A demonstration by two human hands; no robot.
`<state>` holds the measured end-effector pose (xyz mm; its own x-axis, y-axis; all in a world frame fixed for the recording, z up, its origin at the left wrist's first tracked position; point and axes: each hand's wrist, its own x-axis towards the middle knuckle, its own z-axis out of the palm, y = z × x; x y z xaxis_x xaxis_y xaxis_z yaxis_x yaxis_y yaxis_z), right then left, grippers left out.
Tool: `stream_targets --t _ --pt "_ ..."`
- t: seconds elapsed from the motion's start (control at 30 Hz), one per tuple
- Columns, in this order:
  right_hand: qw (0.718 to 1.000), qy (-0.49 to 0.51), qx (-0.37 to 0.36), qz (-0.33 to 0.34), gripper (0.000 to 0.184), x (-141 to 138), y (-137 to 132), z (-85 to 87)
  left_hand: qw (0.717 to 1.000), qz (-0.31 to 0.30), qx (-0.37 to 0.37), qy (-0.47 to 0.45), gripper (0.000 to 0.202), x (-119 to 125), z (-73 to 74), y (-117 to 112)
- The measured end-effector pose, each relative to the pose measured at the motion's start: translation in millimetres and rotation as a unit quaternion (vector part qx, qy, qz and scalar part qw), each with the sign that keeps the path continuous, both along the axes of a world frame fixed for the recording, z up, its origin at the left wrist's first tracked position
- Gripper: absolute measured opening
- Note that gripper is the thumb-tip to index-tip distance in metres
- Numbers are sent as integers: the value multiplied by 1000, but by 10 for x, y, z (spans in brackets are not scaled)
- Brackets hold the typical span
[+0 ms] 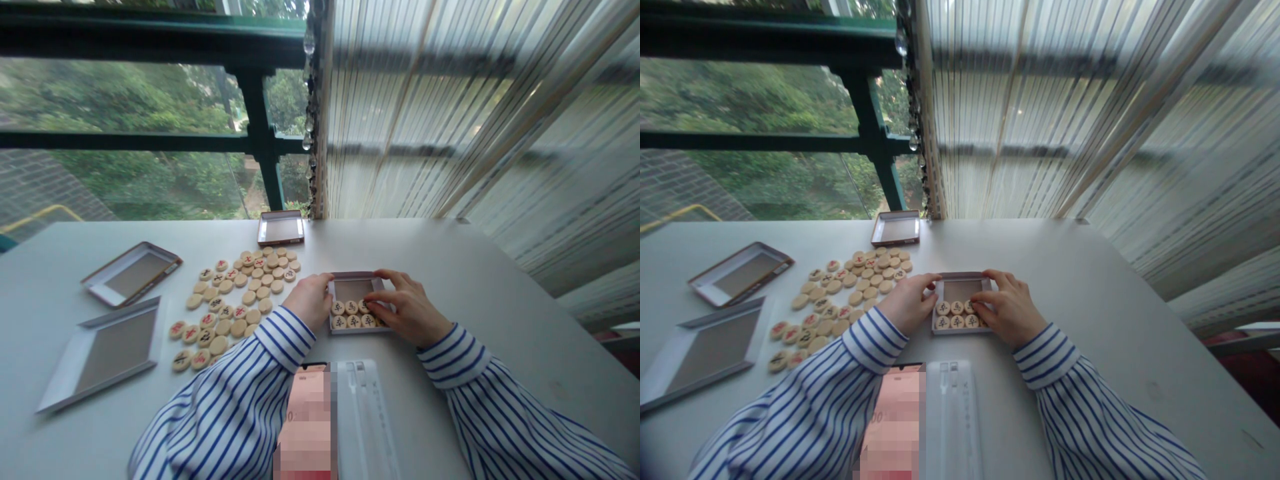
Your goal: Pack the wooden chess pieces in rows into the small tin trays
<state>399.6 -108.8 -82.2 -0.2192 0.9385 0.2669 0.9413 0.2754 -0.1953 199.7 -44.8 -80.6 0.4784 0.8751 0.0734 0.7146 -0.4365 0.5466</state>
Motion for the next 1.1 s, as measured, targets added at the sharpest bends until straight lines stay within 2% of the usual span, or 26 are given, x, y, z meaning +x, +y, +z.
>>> stream_targets --t 1.1 --pt "1000 -3 2 6 17 -1 -6 8 1000 0 -1 9 35 -1 27 -11"
